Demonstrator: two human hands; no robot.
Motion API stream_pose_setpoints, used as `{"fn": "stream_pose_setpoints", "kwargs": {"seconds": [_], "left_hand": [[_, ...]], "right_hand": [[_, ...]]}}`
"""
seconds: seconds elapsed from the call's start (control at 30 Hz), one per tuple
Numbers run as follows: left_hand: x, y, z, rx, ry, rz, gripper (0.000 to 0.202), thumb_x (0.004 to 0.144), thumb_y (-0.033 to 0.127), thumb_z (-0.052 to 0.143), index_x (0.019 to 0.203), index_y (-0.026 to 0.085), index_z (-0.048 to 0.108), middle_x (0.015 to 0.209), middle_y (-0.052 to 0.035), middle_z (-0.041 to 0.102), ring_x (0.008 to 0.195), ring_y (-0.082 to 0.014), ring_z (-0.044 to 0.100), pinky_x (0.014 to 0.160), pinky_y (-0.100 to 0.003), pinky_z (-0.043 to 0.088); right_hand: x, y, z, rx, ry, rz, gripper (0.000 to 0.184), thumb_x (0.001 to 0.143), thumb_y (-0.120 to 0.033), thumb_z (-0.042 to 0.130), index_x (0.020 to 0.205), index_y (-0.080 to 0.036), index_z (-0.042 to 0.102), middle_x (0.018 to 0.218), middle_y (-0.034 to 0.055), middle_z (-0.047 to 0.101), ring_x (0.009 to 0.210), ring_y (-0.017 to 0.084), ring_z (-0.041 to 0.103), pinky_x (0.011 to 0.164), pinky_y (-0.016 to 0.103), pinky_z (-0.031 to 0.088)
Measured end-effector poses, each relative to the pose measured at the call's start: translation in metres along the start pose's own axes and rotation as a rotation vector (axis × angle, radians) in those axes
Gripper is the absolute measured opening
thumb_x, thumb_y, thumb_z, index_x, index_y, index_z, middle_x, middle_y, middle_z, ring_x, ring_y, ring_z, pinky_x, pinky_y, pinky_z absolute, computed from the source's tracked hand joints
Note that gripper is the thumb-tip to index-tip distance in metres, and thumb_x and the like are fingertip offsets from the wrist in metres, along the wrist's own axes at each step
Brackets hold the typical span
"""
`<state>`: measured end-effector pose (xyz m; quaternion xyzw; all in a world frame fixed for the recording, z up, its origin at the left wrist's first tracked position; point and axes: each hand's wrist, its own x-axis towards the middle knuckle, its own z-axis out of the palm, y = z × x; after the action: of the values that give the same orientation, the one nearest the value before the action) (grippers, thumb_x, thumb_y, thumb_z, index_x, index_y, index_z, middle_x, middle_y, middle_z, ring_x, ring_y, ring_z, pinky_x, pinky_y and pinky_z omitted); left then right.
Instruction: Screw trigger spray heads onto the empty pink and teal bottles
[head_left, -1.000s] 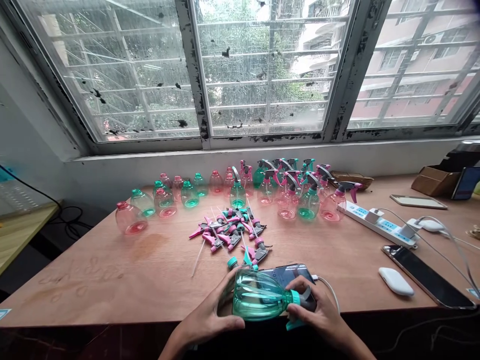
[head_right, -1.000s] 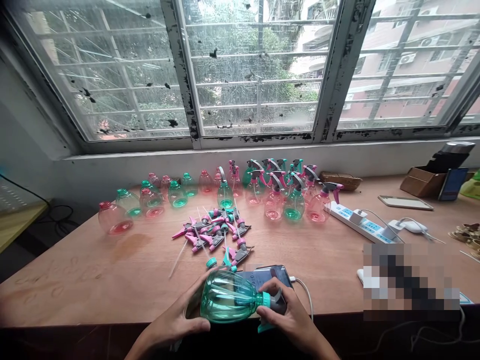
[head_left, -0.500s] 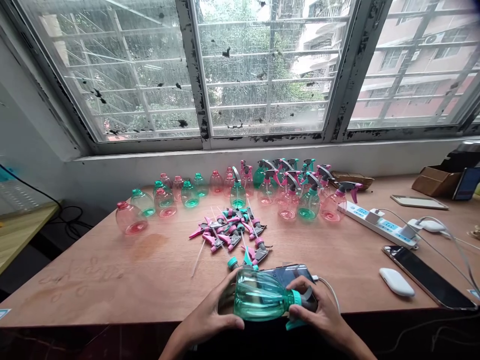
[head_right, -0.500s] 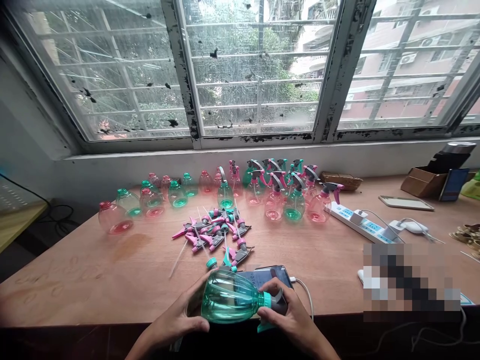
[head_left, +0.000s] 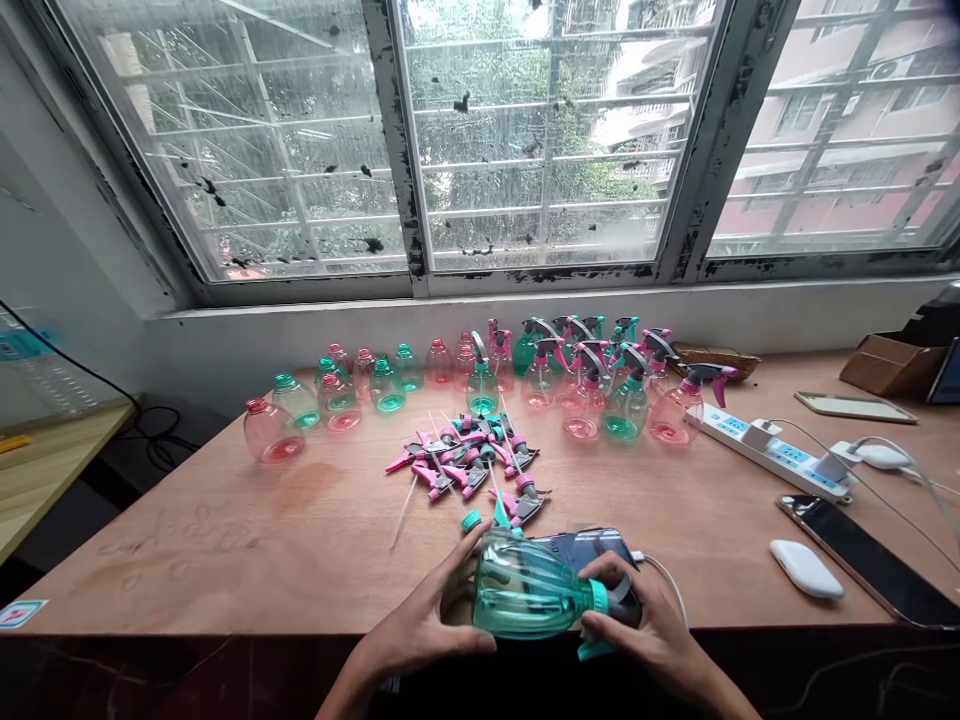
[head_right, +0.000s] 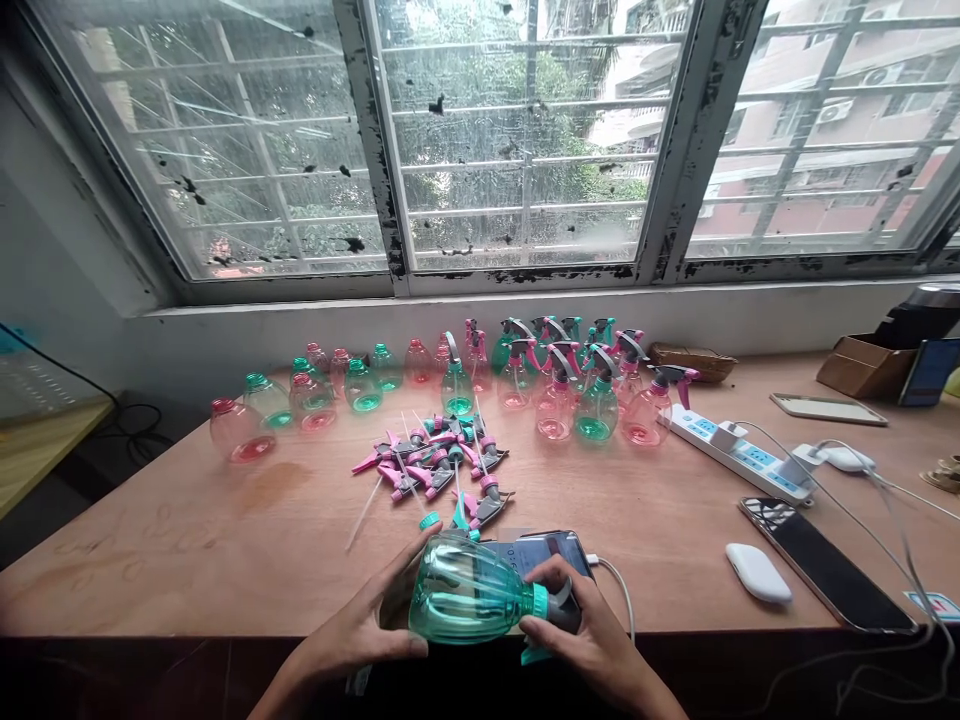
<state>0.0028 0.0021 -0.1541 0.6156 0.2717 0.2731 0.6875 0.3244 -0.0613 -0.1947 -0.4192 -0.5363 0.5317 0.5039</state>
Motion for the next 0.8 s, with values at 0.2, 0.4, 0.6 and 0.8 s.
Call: {"fn": "stream_pose_setpoints", "kwargs": {"seconds": [0.2, 0.4, 0.6, 0.8], "left_hand": [[-0.0005, -0.0045, -0.0007, 0.03, -0.013, 0.012, 0.131, 0.081, 0.043, 0.099, 0.179, 0.038, 0.011, 0.187, -0.0154, 0.024, 0.172, -0.0424, 0.027, 0.138, -0.065, 0.023], [0.0017, 0.0003, 0.0029, 0.026, -0.023, 0.022, 0.119, 0.078, 0.04, 0.101, 0.175, 0.034, 0.032, 0.182, -0.0165, 0.036, 0.168, -0.0446, 0.034, 0.137, -0.064, 0.028], [0.0007, -0.0017, 0.0036, 0.039, -0.012, 0.04, 0.119, 0.088, 0.043, 0.094, 0.178, 0.04, 0.016, 0.187, -0.0143, 0.026, 0.17, -0.0435, 0.03, 0.137, -0.065, 0.026], [0.0017, 0.0017, 0.001, 0.062, -0.02, 0.036, 0.118, 0.079, 0.04, 0.101, 0.175, 0.034, 0.033, 0.184, -0.0148, 0.033, 0.169, -0.0446, 0.032, 0.138, -0.065, 0.025]], "right_hand": [[0.0015, -0.0034, 0.0006, 0.023, -0.006, 0.02, 0.045, 0.087, -0.055, 0.095, 0.108, -0.022, 0.073, 0.082, -0.0013, 0.074, 0.067, 0.019, 0.077, 0.064, 0.031, 0.064], [0.0021, -0.0062, 0.0015, 0.017, -0.01, 0.022, 0.046, 0.086, -0.055, 0.095, 0.108, -0.021, 0.073, 0.081, -0.001, 0.074, 0.067, 0.02, 0.078, 0.064, 0.033, 0.064], [0.0041, -0.0087, 0.0018, -0.019, -0.016, 0.025, 0.048, 0.085, -0.06, 0.093, 0.106, -0.022, 0.072, 0.075, -0.0013, 0.074, 0.064, 0.021, 0.075, 0.062, 0.033, 0.064], [0.0047, -0.0093, 0.0031, -0.007, -0.009, 0.018, 0.047, 0.086, -0.059, 0.093, 0.105, -0.022, 0.073, 0.078, -0.0015, 0.073, 0.064, 0.02, 0.076, 0.062, 0.032, 0.065]]}}
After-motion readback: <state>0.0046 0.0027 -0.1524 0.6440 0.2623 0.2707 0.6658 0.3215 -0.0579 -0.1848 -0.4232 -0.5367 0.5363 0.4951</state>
